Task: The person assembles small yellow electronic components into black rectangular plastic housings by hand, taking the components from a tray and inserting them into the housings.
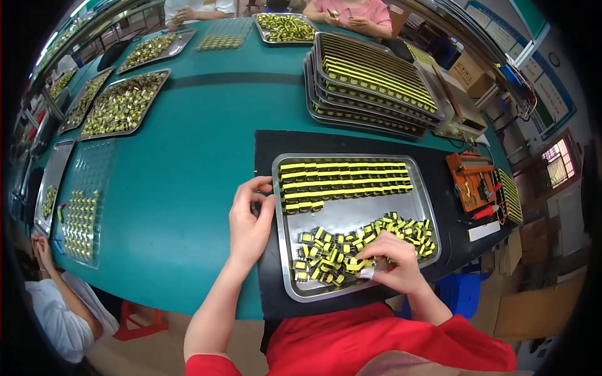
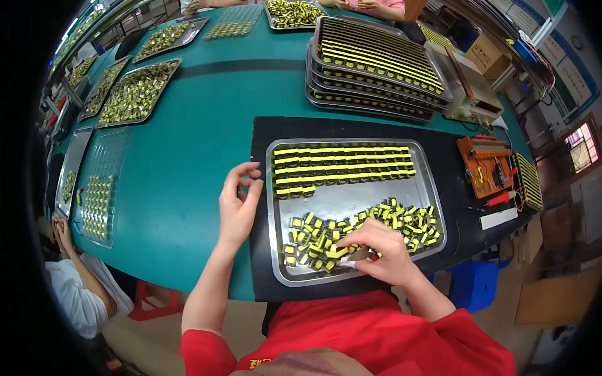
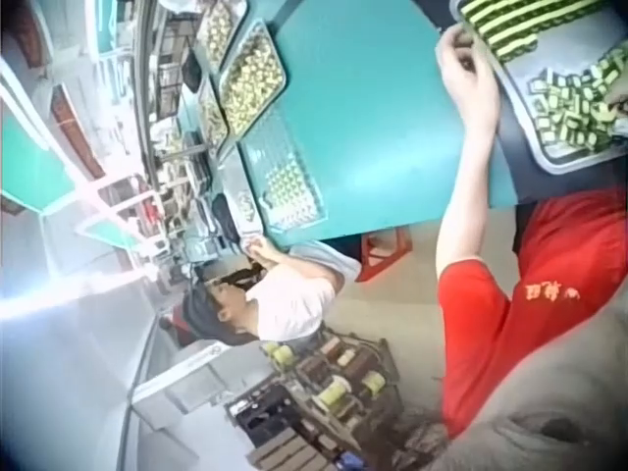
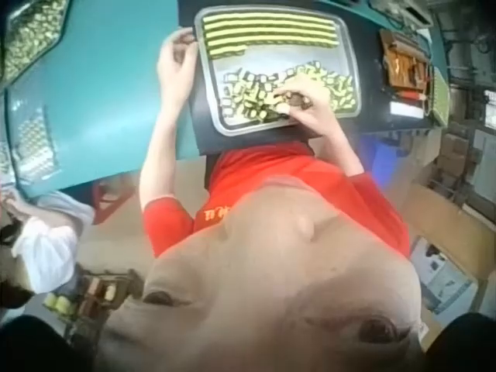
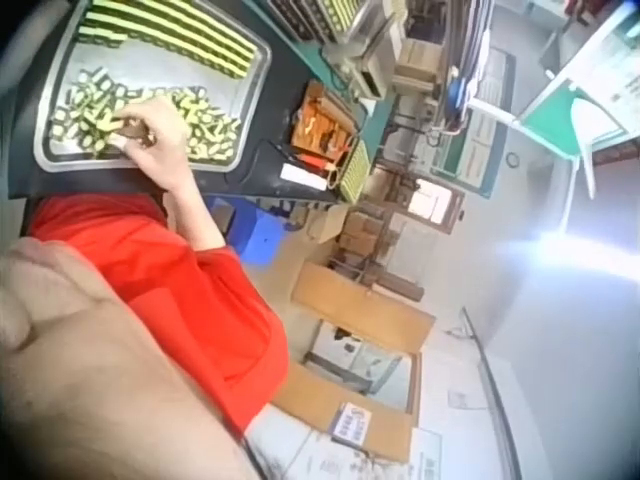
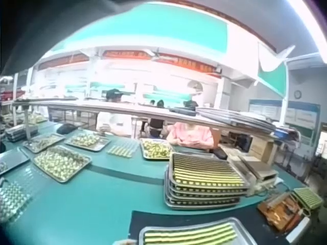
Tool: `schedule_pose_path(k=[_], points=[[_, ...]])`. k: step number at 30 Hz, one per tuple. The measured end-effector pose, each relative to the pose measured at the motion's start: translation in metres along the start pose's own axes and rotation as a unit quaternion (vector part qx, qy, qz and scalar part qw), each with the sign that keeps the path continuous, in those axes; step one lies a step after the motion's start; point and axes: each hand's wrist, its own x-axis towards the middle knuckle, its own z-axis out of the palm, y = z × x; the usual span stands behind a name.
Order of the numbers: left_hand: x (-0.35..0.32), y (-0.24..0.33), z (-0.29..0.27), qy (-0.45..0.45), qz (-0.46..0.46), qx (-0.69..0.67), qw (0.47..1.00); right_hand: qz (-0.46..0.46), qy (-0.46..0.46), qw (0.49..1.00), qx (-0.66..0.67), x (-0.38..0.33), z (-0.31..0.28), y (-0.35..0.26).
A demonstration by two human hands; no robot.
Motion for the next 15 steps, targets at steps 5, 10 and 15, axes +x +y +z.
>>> schedule_pose_path(k=[5, 10, 15], points=[[-0.007, -0.013, -0.017, 0.033, -0.069, -0.143, 0.987, 0.038, 0.039, 0.997, -0.049, 0.014, -0.009, 0.013], [-0.001, -0.005, -0.025, 0.017, -0.202, -0.309, 0.929, 0.093, 0.089, 0.985, -0.113, 0.034, -0.012, 0.030], [-0.003, -0.006, -0.030, -0.006, -0.241, -0.353, 0.904, 0.110, 0.059, 0.979, -0.159, 0.048, -0.009, 0.041]])
